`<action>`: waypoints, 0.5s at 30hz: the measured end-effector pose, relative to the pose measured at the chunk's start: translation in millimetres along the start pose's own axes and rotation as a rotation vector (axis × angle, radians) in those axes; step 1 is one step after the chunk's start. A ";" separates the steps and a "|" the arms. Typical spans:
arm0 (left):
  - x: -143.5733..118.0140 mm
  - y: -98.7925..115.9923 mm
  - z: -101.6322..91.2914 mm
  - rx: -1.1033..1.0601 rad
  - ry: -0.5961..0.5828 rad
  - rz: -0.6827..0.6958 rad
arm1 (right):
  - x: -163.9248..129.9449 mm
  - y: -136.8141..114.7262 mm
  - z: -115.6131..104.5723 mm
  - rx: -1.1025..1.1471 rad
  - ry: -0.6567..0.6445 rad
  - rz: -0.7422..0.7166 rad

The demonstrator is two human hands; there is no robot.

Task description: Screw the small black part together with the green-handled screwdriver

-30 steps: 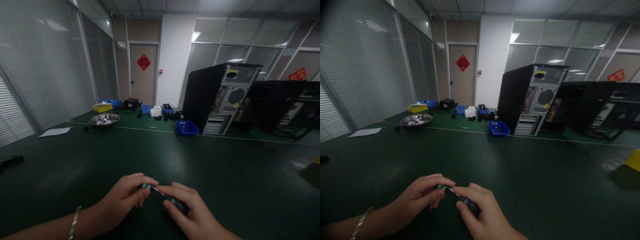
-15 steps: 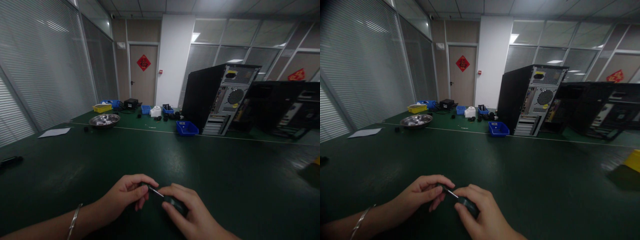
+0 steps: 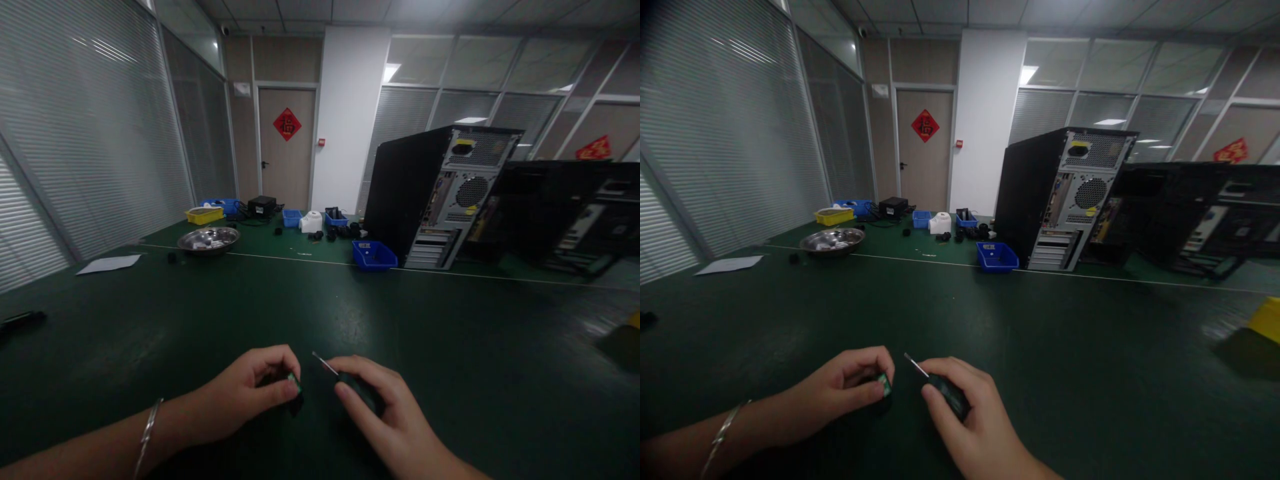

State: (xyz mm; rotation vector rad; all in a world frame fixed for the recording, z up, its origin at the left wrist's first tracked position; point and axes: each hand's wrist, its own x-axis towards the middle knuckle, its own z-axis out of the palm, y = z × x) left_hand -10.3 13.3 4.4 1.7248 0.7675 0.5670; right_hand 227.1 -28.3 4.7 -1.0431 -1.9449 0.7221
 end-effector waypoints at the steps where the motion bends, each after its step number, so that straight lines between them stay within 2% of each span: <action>1: -1.6 5.1 -0.3 0.113 -0.038 0.032 | -0.4 0.3 -0.1 -0.006 0.001 -0.004; 3: -4.5 14.0 0.1 0.302 -0.121 0.087 | -1.3 0.1 -0.4 -0.011 0.001 -0.019; 6: -7.0 19.7 2.0 0.395 -0.221 0.108 | -2.1 -1.3 -0.8 -0.004 -0.010 -0.034; 11: -8.2 12.7 3.7 0.342 -0.152 -0.032 | -1.6 -2.7 -0.8 0.013 -0.029 -0.042; 15: -7.9 10.4 4.7 0.340 -0.157 0.015 | -1.5 -3.1 -1.1 0.015 -0.034 -0.042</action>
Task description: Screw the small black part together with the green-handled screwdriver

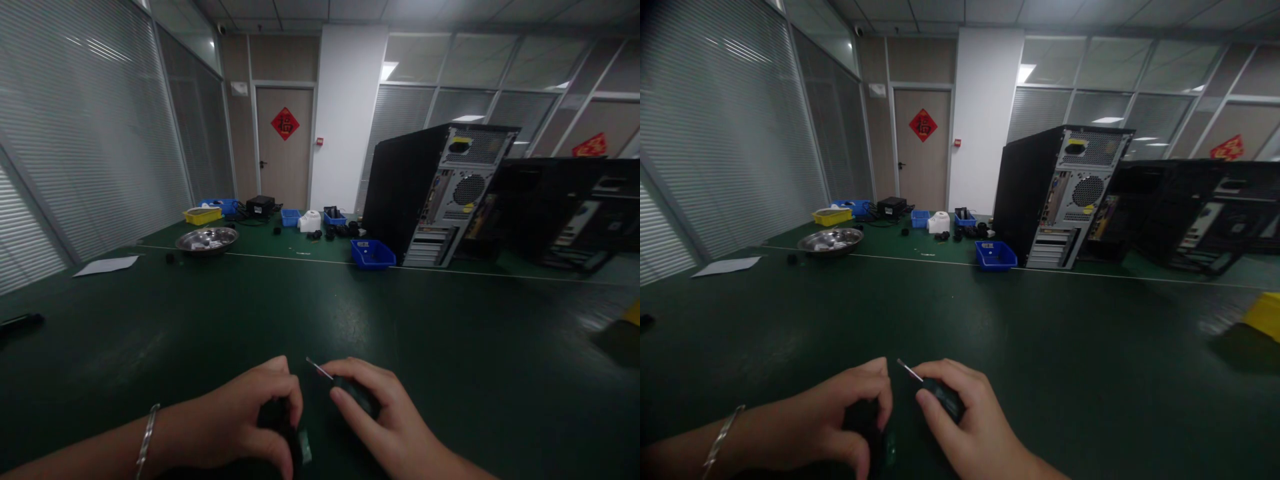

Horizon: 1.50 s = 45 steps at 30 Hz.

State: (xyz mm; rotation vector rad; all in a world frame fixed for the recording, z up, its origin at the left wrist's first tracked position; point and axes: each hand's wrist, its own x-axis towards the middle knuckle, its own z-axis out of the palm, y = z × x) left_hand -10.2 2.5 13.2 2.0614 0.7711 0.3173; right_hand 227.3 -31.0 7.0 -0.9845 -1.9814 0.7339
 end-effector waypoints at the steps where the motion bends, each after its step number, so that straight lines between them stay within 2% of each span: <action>1: 0.3 0.6 0.1 0.010 0.000 0.016 | 0.2 0.0 0.0 0.003 0.005 0.001; 8: 0.6 4.5 -0.2 0.103 -0.021 0.110 | 0.2 0.6 0.5 0.010 -0.070 0.036; 13: -1.3 3.7 2.0 0.144 0.013 0.032 | 1.2 -0.8 1.6 -0.047 -0.246 0.116; 16: -0.5 5.7 6.2 0.215 0.010 0.050 | 3.6 -0.7 4.4 -0.109 -0.381 0.078; 20: 0.0 8.8 9.6 0.281 0.010 0.096 | 2.5 3.1 9.0 -0.216 -0.424 0.004; 27: -2.3 12.7 6.2 0.272 -0.012 0.071 | 0.2 6.7 10.0 -0.229 -0.368 0.002; 31: -2.8 14.1 3.8 0.171 0.035 0.059 | -0.2 6.4 10.9 -0.180 -0.301 0.059; 36: -1.5 8.7 3.3 -0.108 0.074 0.016 | -1.1 5.6 10.4 -0.118 -0.194 0.064; 41: 1.3 -1.6 9.0 -0.570 -0.015 0.009 | 1.1 4.0 6.0 0.015 0.004 -0.022; 45: 2.6 -5.2 12.4 -0.689 -0.037 0.014 | 1.7 0.6 5.3 0.080 0.033 -0.069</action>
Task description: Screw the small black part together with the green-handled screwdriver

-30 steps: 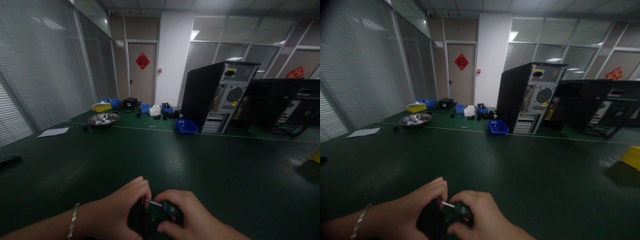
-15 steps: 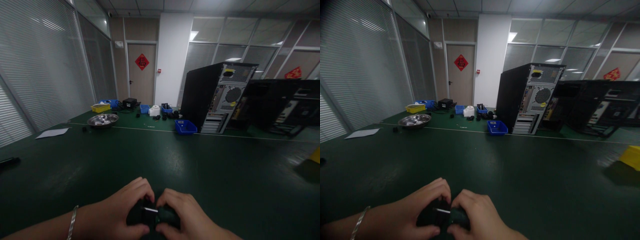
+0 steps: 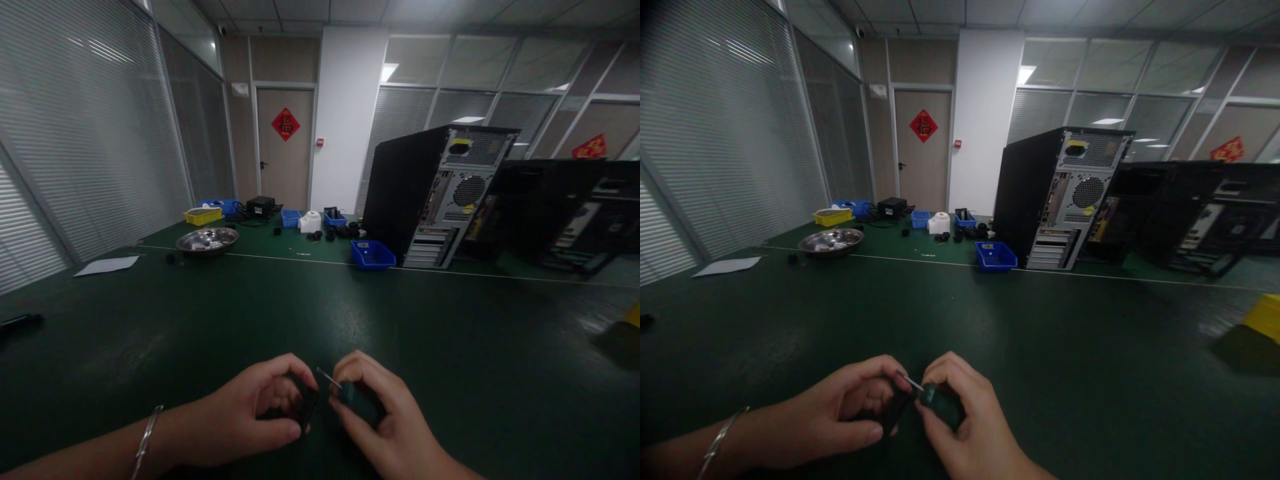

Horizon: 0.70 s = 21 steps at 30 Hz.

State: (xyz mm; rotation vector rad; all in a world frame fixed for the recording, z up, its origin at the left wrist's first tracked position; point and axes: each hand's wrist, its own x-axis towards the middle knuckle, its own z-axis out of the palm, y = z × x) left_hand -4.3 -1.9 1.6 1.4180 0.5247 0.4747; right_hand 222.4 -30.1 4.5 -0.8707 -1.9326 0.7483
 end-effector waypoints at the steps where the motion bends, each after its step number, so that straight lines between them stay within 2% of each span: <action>1: 0.2 -0.3 0.1 -0.012 0.000 -0.001 | 0.0 -0.9 0.4 0.015 -0.008 -0.009; 10: 1.8 1.8 3.4 0.077 0.038 -0.022 | 2.3 -3.6 2.9 0.164 -0.035 0.060; 15: 1.6 0.8 3.2 0.106 0.053 -0.020 | 2.4 -5.2 2.7 0.130 -0.036 0.087; 21: 0.6 1.4 4.1 0.115 0.046 -0.012 | -1.7 -2.5 5.4 0.130 -0.097 0.113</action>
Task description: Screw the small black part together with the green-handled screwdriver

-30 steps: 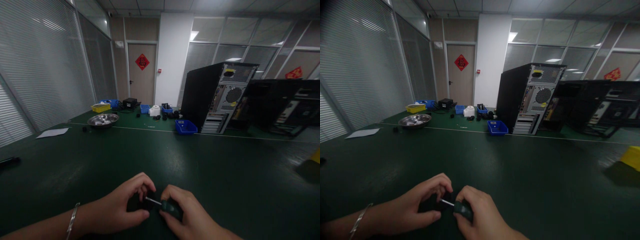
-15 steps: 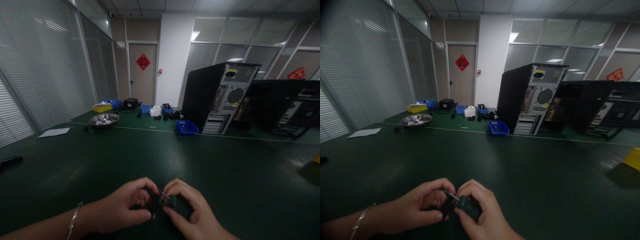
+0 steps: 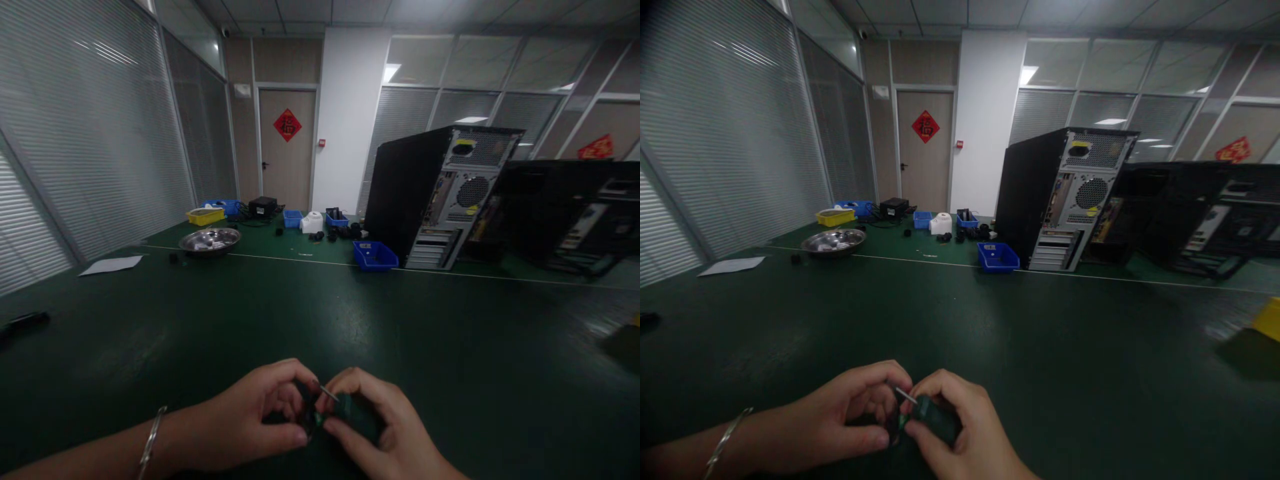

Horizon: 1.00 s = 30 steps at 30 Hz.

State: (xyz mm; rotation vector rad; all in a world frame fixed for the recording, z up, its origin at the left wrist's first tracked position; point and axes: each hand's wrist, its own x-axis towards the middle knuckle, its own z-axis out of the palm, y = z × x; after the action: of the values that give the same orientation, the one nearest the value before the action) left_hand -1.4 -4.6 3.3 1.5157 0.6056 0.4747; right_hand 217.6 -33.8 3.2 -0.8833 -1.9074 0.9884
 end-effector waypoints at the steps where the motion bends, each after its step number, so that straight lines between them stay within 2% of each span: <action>1: 0.1 0.7 0.5 -0.007 -0.002 -0.003 | -0.2 0.1 0.3 -0.004 -0.009 0.000; 11: 0.5 8.9 2.2 -0.017 -0.015 -0.025 | 3.5 -5.9 -0.6 -0.005 -0.058 -0.016; 15: 0.2 10.3 2.0 -0.009 -0.025 -0.018 | 1.9 -2.2 0.7 0.015 -0.040 0.023; 23: 0.1 9.0 2.2 0.021 0.001 -0.044 | 1.6 3.9 1.9 -0.054 0.032 -0.014; 30: 0.8 1.5 0.5 0.014 -0.001 -0.028 | 1.9 6.1 1.7 -0.080 0.026 0.028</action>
State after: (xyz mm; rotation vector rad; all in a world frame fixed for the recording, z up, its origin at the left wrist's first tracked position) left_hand -0.4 -4.5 4.7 1.5181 0.6300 0.4493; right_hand 216.6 -29.9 -2.1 -0.9666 -1.9281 0.9179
